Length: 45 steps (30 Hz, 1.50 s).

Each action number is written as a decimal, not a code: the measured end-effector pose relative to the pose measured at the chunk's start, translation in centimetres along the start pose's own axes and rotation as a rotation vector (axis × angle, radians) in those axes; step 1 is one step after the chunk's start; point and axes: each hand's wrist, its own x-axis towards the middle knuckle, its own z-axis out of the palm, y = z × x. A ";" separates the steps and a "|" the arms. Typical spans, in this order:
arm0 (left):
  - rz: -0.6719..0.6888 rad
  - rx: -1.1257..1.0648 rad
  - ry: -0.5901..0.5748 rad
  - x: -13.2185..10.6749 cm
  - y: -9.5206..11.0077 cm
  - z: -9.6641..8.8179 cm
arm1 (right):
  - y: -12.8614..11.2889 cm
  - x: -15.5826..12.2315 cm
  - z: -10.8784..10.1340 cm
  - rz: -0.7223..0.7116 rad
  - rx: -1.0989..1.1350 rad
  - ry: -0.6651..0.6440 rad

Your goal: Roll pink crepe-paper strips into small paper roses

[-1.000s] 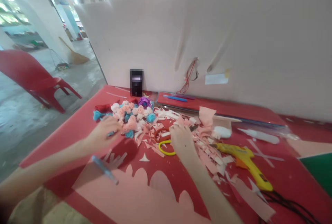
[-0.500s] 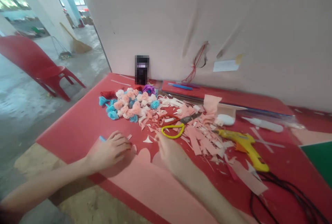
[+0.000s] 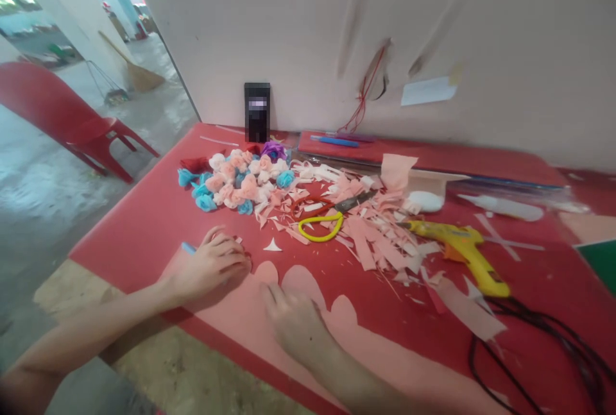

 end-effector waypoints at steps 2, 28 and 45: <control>-0.001 -0.019 0.006 0.0 -0.1 0.2 | 0.0 -0.1 0.2 -0.010 -0.006 0.009; -0.052 -0.097 -0.001 0.4 -0.2 -0.9 | 0.1 -0.4 0.9 -0.031 -0.023 0.019; -0.186 -0.259 0.118 0.7 0.8 -2.6 | 0.3 -0.3 -2.5 0.045 0.109 0.099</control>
